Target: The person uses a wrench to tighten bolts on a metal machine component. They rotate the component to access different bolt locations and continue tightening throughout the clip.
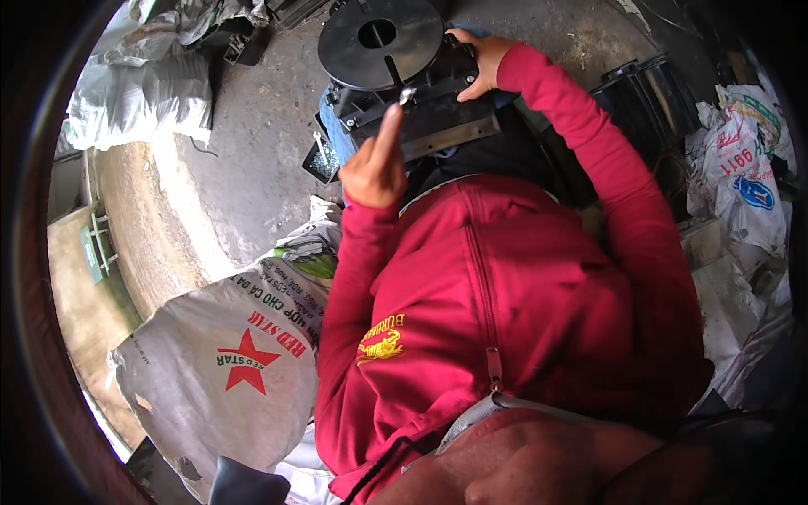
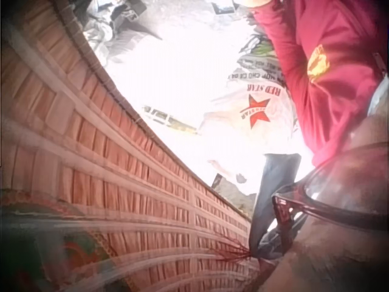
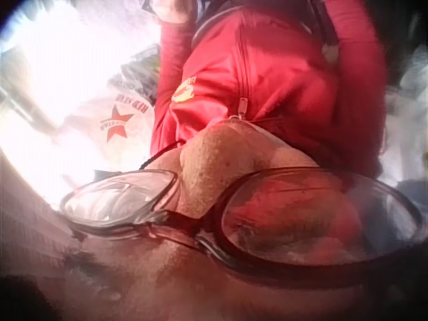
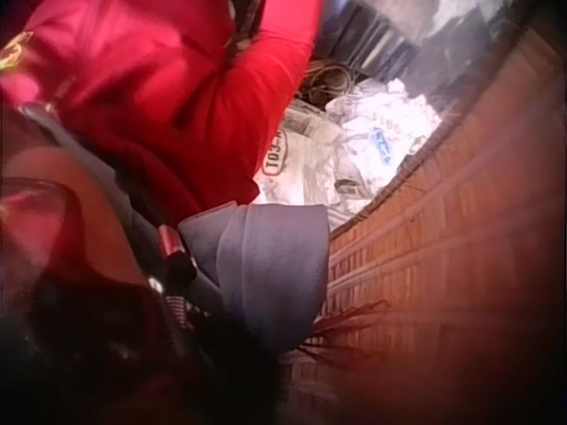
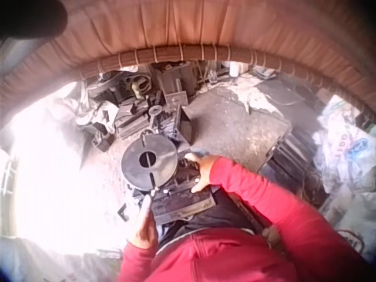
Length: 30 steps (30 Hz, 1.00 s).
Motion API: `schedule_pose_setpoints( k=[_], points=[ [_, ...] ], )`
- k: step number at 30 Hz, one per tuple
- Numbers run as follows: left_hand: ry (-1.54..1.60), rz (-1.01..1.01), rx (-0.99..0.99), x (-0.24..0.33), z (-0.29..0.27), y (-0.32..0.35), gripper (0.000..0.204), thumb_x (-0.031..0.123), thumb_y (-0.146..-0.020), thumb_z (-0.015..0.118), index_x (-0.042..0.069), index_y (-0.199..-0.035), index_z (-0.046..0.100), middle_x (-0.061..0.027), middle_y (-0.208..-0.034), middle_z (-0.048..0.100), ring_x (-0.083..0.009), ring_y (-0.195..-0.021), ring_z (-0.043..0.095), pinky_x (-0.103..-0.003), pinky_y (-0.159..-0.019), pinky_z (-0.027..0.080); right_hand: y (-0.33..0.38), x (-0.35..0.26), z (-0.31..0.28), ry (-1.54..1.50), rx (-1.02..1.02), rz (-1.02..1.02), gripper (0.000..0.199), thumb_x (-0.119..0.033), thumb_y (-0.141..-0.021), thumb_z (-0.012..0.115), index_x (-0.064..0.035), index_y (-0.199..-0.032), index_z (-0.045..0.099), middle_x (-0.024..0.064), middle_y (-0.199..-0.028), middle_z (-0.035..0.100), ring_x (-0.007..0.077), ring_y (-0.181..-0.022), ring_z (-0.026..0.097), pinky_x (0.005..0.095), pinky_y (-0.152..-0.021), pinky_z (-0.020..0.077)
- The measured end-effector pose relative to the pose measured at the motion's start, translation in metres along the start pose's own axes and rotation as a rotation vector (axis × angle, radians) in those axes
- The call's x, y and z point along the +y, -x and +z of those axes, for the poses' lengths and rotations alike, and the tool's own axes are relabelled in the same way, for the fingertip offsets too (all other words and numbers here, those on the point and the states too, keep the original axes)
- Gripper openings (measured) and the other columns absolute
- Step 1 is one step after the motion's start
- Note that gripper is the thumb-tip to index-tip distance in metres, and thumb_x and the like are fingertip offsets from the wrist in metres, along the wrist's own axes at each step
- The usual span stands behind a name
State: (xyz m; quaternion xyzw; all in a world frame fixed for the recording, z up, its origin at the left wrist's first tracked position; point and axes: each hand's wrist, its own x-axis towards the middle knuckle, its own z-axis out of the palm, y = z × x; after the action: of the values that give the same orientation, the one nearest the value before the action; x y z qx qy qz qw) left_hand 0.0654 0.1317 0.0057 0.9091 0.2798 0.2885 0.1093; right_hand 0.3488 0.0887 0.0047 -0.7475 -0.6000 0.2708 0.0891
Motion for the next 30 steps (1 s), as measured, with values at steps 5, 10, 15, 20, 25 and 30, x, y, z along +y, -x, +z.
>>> schedule_pose_setpoints(
  k=[5,10,15,20,25,30],
  points=[
    [0.155,-0.031,0.03,-0.003,0.003,-0.004,0.054,0.001,-0.084,0.061,0.021,-0.134,0.056,-0.0084,-0.067,0.061,-0.0238,-0.049,0.057,-0.035,-0.048,0.046,0.003,0.0,-0.003,0.05,0.046,0.003,0.111,-0.048,-0.059,0.084,-0.0161,-0.145,0.022,0.0178,-0.114,0.064,0.0377,-0.103,0.062,0.0429,-0.087,0.0495],
    [0.393,-0.237,0.015,-0.005,-0.016,0.018,0.028,0.011,-0.095,0.057,0.001,-0.121,0.059,-0.0176,-0.102,0.069,-0.025,-0.09,0.07,-0.03,-0.075,0.052,0.007,0.003,-0.001,0.009,0.026,0.046,0.112,-0.051,-0.059,0.084,-0.0171,-0.146,0.022,0.0182,-0.117,0.064,0.0382,-0.109,0.06,0.0445,-0.092,0.0473],
    [0.618,-0.389,-0.045,0.001,-0.012,0.028,0.019,0.015,-0.096,0.056,0.001,-0.108,0.061,-0.0083,-0.074,0.065,-0.01,-0.063,0.059,-0.025,-0.058,0.046,0.04,0.003,-0.011,-0.139,0.264,0.068,0.093,-0.039,-0.067,0.084,-0.0107,-0.141,0.034,0.0118,-0.092,0.068,0.0223,-0.076,0.063,0.0325,-0.072,0.0494],
    [1.019,-0.567,-0.115,0.011,-0.005,0.026,0.016,0.015,-0.097,0.056,0.001,-0.1,0.061,0.0011,-0.071,0.059,-0.0037,-0.062,0.05,-0.02,-0.056,0.04,0.089,-0.006,0.034,-0.663,0.592,-0.074,0.028,-0.015,-0.081,0.075,-0.0074,-0.107,0.067,-0.0037,-0.061,0.05,0.0043,-0.051,0.039,0.0247,-0.048,0.0339],
    [1.039,-0.498,0.089,0.009,0.003,0.024,0.015,0.015,-0.097,0.056,0.003,-0.104,0.063,0.0056,-0.071,0.051,-0.0001,-0.058,0.04,-0.017,-0.051,0.031,0.077,-0.059,0.05,-0.407,0.681,-0.333,0.024,-0.014,-0.08,0.075,-0.0121,-0.104,0.071,0.0009,-0.063,0.055,0.0084,-0.045,0.037,0.0279,-0.045,0.0337],
    [1.155,-0.552,-0.028,-0.002,0.008,0.035,0.022,0.016,-0.1,0.05,0.004,-0.117,0.057,0.0051,-0.069,0.049,-0.0016,-0.056,0.04,-0.018,-0.051,0.029,0.036,-0.069,0.056,-0.177,0.771,-0.359,0.022,-0.02,-0.079,0.075,-0.0106,-0.099,0.071,0.0055,-0.078,0.068,0.0183,-0.055,0.06,0.0293,-0.051,0.0471]
  ],
)
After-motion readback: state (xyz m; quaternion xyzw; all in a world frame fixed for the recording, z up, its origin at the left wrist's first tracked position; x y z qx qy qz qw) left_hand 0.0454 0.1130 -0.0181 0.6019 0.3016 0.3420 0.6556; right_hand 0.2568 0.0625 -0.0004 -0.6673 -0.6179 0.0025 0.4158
